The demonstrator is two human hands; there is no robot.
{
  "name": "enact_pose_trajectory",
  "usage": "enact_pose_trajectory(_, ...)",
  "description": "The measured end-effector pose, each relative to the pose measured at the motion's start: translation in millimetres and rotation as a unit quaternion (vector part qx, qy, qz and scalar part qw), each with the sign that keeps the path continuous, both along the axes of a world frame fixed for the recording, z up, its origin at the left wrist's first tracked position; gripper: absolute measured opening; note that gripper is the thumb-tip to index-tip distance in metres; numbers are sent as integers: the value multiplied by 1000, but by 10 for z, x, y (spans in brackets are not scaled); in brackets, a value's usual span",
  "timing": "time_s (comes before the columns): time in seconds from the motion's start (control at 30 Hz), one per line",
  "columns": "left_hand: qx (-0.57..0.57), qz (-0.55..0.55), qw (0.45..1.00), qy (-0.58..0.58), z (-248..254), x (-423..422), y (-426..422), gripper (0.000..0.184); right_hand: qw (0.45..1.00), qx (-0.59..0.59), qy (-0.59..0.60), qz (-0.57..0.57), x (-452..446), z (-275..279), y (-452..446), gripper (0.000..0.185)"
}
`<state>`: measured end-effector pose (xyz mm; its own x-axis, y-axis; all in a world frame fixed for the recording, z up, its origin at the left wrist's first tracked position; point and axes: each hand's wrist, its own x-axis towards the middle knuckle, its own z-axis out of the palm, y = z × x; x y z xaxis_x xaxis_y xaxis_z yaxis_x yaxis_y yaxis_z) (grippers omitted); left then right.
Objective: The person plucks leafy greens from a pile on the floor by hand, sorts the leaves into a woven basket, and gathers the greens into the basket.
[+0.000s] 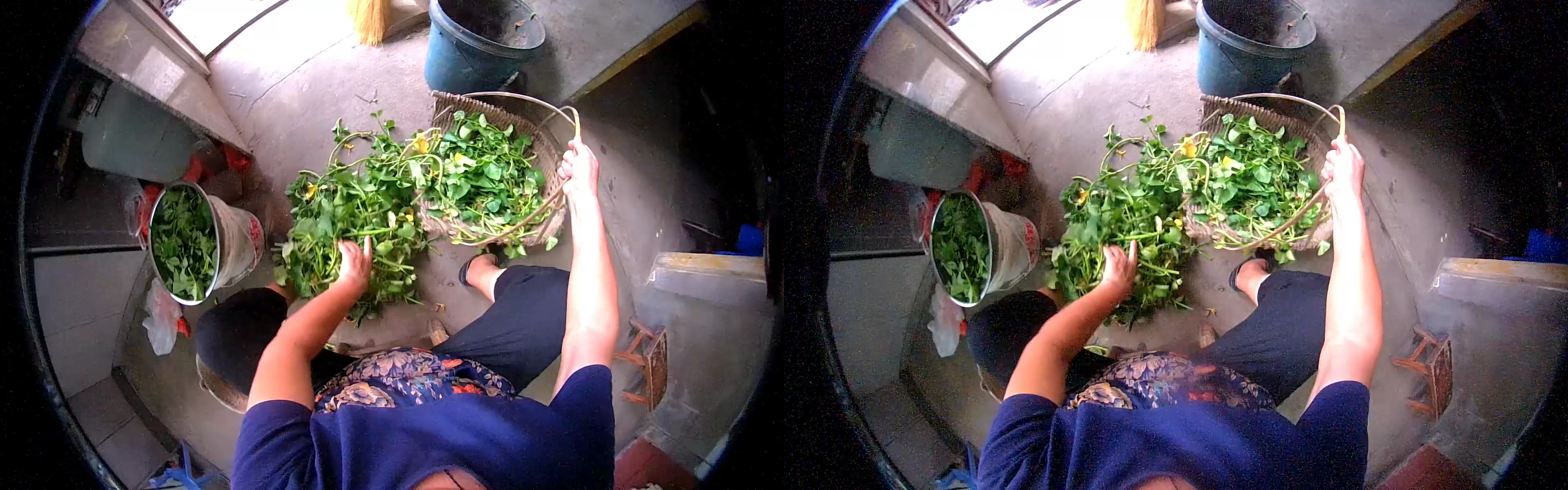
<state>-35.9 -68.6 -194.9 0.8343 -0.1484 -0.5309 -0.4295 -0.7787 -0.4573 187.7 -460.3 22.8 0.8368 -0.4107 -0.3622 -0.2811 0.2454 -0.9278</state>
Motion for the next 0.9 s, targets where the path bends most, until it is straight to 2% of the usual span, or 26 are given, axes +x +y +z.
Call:
enact_pose_trajectory(0.03,4,-8,997,-73,-303,-52,18,97,999,46,3,-6,39,6,16,22)
enact_pose_trajectory(0.07,-22,-24,997,-70,-164,2,-9,77,998,63,0,-2,-20,36,25,22)
enact_pose_trajectory(0.1,-93,5,996,12,59,186,6,70,996,88,-24,5,-23,23,27,22)
enact_pose_trajectory(0.17,-100,26,995,19,36,441,145,60,990,125,-60,-8,-12,25,60,22)
enact_pose_trajectory(0.2,-72,14,997,-35,-125,549,242,66,985,148,-90,11,17,-41,39,22)
enact_pose_trajectory(0.23,-51,13,998,-35,175,689,228,74,976,181,-122,22,19,-50,111,17)
enact_pose_trajectory(0.3,-88,81,992,-30,403,970,234,78,964,200,-158,71,63,-82,330,13)
enact_pose_trajectory(0.37,-90,68,990,-80,243,1058,320,87,960,203,-170,94,58,-62,519,12)
enact_pose_trajectory(0.43,-98,34,990,-93,87,924,347,74,962,187,-160,120,18,-59,683,13)
enact_pose_trajectory(0.5,-110,72,990,-53,-30,788,327,63,930,276,-98,221,-81,-52,826,24)
enact_pose_trajectory(0.53,-74,52,994,-64,-7,801,306,74,932,253,-53,254,-99,-92,871,31)
enact_pose_trajectory(0.57,-86,57,994,-21,26,835,319,81,930,230,-6,287,-130,-139,910,38)
enact_pose_trajectory(0.6,-97,64,993,23,325,923,289,87,931,225,15,285,-183,-66,976,47)
enact_pose_trajectory(0.63,-108,72,989,67,472,983,274,94,918,239,14,315,-166,-71,941,48)
enact_pose_trajectory(0.67,-130,72,987,69,385,1007,374,110,904,253,12,345,-110,-88,858,48)
enact_pose_trajectory(0.7,-134,77,983,100,685,1076,315,106,888,267,8,374,-50,-89,753,49)
enact_pose_trajectory(0.77,-141,23,987,76,932,1085,362,108,852,247,23,461,50,-70,497,57)
enact_pose_trajectory(0.83,-144,13,987,70,1299,1067,298,90,824,253,58,503,239,-378,180,51)
enact_pose_trajectory(0.87,-146,10,987,68,1406,1013,292,85,840,219,112,483,294,-475,109,43)
enact_pose_trajectory(0.9,-148,8,987,63,1545,966,279,79,876,68,190,437,304,-489,181,36)
